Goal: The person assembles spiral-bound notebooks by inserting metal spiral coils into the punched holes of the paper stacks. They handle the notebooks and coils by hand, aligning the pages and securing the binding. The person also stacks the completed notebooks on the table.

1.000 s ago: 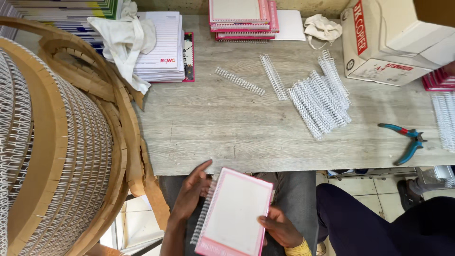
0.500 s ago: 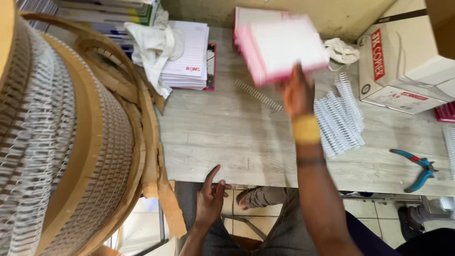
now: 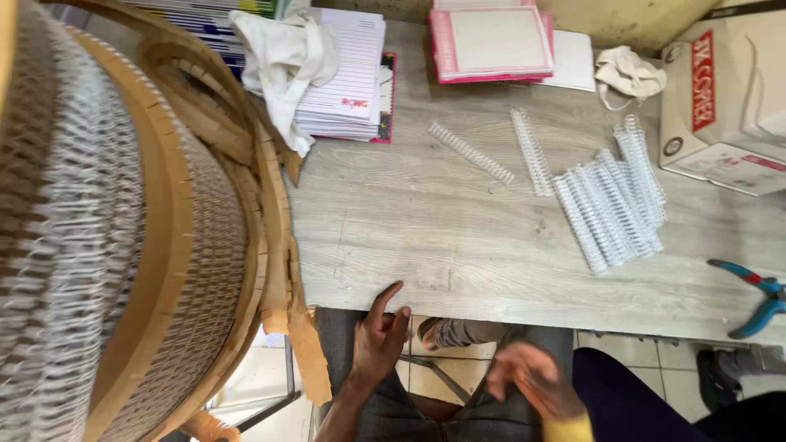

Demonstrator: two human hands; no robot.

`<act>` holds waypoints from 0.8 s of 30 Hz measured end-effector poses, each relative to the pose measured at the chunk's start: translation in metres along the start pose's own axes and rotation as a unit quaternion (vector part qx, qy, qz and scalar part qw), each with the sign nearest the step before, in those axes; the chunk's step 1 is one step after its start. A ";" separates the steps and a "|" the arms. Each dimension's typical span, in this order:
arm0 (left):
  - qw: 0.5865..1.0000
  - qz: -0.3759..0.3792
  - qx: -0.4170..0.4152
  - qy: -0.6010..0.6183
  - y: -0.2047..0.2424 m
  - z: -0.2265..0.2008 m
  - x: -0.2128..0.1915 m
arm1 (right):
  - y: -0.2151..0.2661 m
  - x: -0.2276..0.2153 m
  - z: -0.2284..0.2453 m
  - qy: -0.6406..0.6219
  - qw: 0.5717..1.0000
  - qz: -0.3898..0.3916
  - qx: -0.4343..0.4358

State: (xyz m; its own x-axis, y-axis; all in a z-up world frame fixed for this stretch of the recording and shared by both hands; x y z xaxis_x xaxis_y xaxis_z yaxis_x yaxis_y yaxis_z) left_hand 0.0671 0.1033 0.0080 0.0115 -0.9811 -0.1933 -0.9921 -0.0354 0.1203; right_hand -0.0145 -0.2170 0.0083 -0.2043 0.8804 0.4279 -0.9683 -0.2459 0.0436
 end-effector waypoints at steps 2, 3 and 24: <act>0.999 -0.018 0.042 -0.014 0.002 0.014 0.012 | 0.064 -0.034 -0.011 -0.050 0.994 -0.083 0.042; 0.996 -0.041 0.073 -0.007 0.004 0.025 0.021 | 0.086 -0.050 -0.010 -0.091 0.990 -0.103 -0.012; 0.933 -0.197 0.223 -0.202 -0.343 -0.160 0.109 | -0.095 0.028 0.028 0.552 0.674 -0.413 -0.265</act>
State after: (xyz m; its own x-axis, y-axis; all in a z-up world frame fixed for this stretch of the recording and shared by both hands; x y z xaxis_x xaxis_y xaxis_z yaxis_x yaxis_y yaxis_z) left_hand 0.4284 -0.0219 0.1017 0.4275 -0.7538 -0.4991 -0.8752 -0.2068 -0.4373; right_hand 0.0757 -0.1801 0.0416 0.7375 0.4643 -0.4904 -0.6722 0.4348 -0.5993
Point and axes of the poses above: each hand's wrist, its own y-axis away from the middle knuckle, its own x-axis out of the palm, z = x × y, the point moved 1 cm from there along -y, towards the middle knuckle, and after that the axes turned 10 degrees about -z, right-handed, at the moved point
